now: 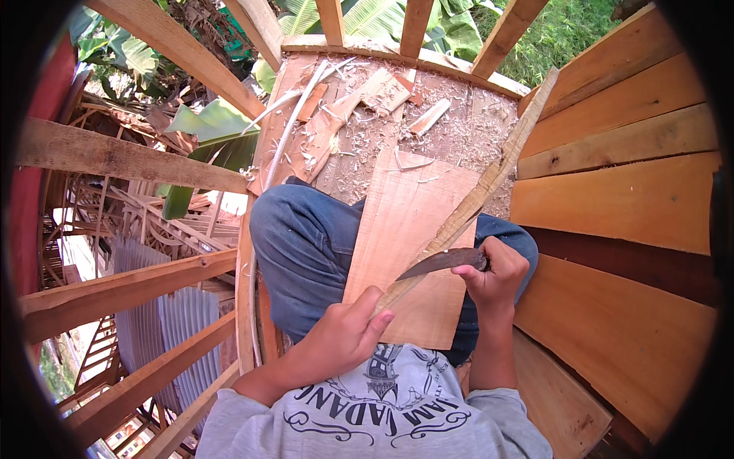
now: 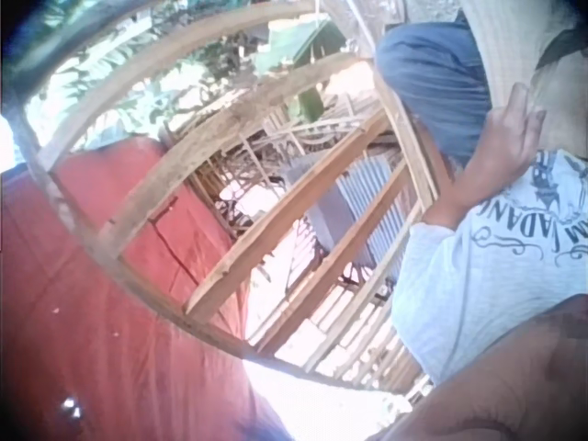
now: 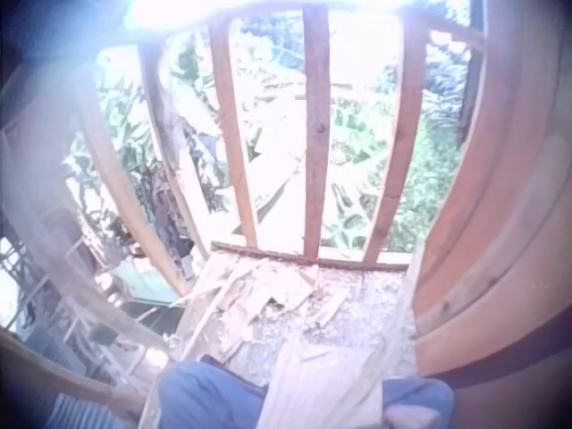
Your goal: The person sits cross-legged on a wooden platform and uses a curved knife to shave and shape a long, thin piece of wood. They hold the wood against a flat board on their lap and repeatedly scrape the surface to remove thin layers, refining the wood's shape.
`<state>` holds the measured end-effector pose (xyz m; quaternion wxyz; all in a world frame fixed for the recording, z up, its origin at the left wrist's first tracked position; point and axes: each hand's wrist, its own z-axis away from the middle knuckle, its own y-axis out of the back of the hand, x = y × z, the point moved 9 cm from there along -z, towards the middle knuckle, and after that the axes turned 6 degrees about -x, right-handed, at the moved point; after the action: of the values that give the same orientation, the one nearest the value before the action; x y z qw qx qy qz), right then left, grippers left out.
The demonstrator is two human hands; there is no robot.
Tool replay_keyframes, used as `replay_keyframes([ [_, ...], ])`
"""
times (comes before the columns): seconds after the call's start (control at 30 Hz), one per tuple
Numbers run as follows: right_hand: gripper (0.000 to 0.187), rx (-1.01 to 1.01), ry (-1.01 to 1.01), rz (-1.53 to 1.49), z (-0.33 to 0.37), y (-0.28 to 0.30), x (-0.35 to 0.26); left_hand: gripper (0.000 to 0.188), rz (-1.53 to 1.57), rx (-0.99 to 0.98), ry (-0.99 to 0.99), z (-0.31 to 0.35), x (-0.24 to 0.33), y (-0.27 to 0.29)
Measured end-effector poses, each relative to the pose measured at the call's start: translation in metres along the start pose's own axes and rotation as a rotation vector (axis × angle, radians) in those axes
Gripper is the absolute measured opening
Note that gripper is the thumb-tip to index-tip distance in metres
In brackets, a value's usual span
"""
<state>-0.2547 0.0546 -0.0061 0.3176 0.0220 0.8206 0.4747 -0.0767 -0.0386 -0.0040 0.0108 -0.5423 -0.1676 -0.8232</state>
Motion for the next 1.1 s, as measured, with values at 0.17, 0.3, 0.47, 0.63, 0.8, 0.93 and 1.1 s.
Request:
replay_keyframes([
  [0.17, 0.064, 0.281, -0.639, -0.26, 0.007, 0.043, 0.131, 0.017, -0.009, -0.098, 0.057, 0.026, -0.024, -0.019],
  [0.3, 0.062, -0.008, -0.398, -0.339, -0.004, 0.017, 0.061, 0.018, 0.157, 0.066, 0.174, 0.03, -0.062, -0.004],
  [0.47, 0.061, -0.29, -0.143, -0.202, 0.02, -0.049, -0.028, 0.022, 0.288, 0.145, 0.096, 0.009, -0.047, 0.016],
  [0.63, 0.071, -0.193, -0.102, -0.141, 0.016, -0.033, -0.022, 0.018, 0.114, 0.053, -0.036, 0.008, -0.01, 0.003],
  [0.8, 0.076, -0.077, -0.002, -0.029, 0.007, -0.016, -0.014, 0.017, 0.142, 0.031, -0.035, 0.006, -0.009, -0.011],
  [0.93, 0.077, -0.055, -0.241, -0.25, 0.01, -0.022, 0.024, 0.017, 0.168, -0.007, -0.026, 0.011, -0.01, -0.016],
  [1.1, 0.074, 0.209, -0.517, -0.313, 0.0, 0.022, 0.115, 0.016, 0.225, -0.086, 0.077, 0.024, -0.045, -0.034],
])
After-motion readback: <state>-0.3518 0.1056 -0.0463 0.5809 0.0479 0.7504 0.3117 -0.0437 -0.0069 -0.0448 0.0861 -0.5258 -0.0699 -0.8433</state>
